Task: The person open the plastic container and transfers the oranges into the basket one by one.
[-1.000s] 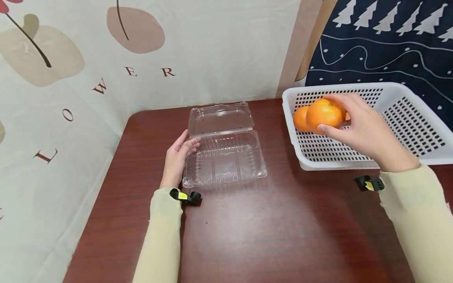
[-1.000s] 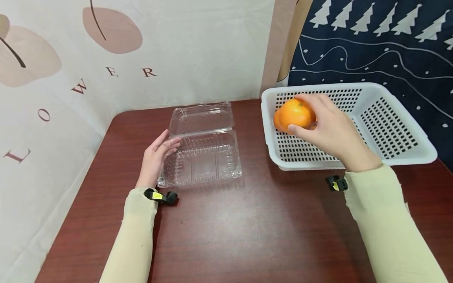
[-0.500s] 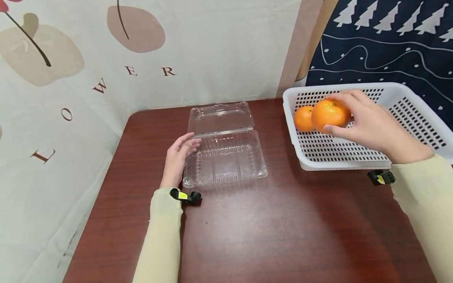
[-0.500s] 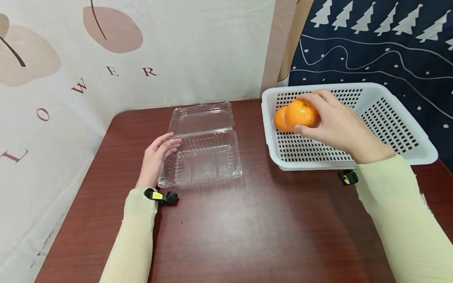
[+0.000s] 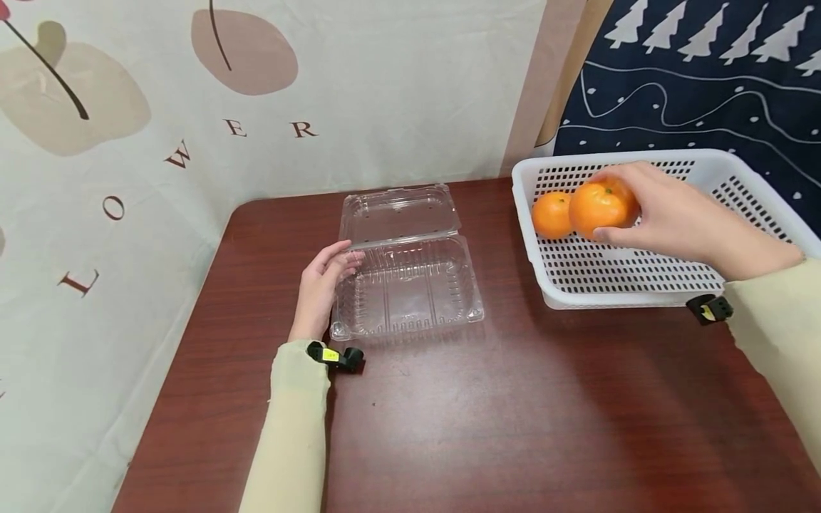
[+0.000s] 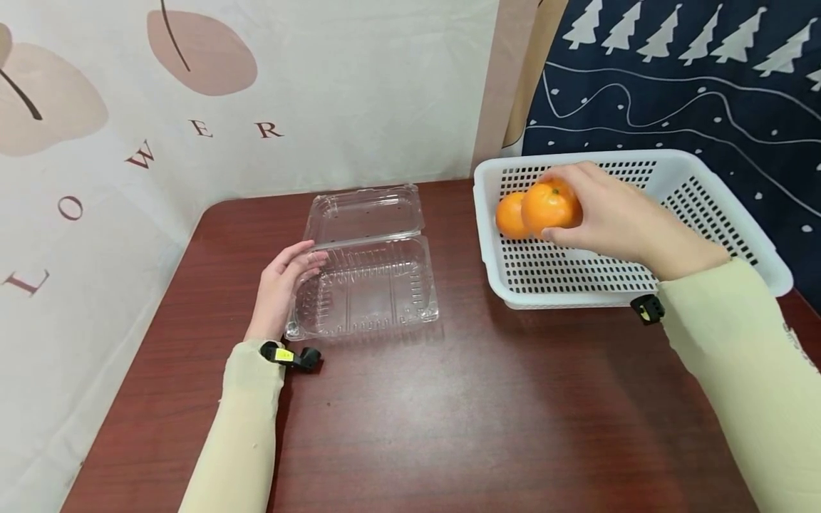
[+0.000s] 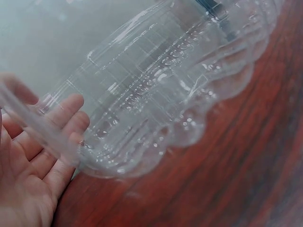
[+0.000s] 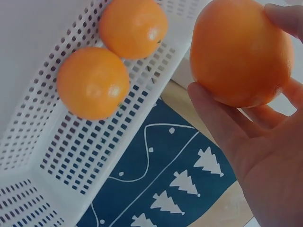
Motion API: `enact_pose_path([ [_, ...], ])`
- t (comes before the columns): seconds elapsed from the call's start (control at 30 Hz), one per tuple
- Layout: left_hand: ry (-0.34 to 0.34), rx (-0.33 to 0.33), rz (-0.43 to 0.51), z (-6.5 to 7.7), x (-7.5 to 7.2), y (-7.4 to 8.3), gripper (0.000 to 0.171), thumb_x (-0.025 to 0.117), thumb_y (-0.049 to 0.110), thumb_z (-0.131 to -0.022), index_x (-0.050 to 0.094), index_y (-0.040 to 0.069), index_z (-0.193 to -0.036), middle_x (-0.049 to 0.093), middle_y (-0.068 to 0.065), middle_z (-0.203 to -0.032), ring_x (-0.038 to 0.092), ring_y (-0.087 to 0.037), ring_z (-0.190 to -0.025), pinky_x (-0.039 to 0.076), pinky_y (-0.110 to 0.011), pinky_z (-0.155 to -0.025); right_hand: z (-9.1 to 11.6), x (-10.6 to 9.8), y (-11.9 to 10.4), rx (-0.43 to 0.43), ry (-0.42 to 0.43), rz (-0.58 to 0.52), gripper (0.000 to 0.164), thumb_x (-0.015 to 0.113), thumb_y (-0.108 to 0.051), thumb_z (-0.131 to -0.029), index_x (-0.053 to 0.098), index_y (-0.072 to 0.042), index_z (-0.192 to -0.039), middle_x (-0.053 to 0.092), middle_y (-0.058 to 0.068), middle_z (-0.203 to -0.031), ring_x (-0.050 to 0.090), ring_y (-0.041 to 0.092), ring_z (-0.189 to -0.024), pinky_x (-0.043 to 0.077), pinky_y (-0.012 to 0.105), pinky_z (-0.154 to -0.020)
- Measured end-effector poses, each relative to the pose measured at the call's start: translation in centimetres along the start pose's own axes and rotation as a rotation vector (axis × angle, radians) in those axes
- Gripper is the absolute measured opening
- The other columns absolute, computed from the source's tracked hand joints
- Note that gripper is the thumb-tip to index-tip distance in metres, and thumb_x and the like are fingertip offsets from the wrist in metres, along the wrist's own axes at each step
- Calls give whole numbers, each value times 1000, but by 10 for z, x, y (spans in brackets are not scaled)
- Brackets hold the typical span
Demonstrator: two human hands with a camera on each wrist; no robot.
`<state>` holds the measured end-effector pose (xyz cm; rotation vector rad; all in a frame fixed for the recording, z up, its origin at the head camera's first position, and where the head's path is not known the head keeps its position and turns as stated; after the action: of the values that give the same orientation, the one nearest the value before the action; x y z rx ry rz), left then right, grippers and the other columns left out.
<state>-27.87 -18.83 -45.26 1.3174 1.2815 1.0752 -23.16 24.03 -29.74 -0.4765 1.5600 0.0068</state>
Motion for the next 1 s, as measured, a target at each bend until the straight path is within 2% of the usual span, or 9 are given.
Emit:
enact_pose_path([
  [0.33,-2,10,14,1,0,2,39,48,24,-92,47,4,-126,61,-12,-110,54,-25,-103,41,-37,-90,-8,1,4,-3,-69,68,76,66,-45,-74,34,-16,-136,34,18,-127,43,35,-99,41,55,-74],
  [0.53,0,8,14,1,0,1,39,49,24,-92,48,5,-126,61,-11,-109,55,-24,-102,42,-36,-89,-16,7,6,-2,-140,126,78,66,-44,-74,33,-13,-138,32,18,-127,47,37,-96,42,52,-74],
  [0.73,0,1,12,0,-1,1,40,50,25,-92,48,5,-126,61,-12,-110,55,-24,-103,42,-36,-89,-24,15,10,36,-208,109,79,67,-45,-72,34,-12,-136,30,17,-123,48,35,-92,44,47,-71],
  [1.0,-4,-8,1,0,0,2,40,49,26,-92,48,7,-126,60,-14,-111,54,-24,-104,42,-35,-90,-30,24,15,64,-233,109,78,70,-41,-69,36,-13,-133,30,17,-120,48,34,-91,42,44,-67],
])
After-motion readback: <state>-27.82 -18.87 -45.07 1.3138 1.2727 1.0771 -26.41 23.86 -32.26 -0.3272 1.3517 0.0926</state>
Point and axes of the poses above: each hand's wrist, its own z-axis away from the middle knuckle, its own x-axis out of the palm, y = z × x, the point moved 5 cm from there along -z, towards the middle knuckle
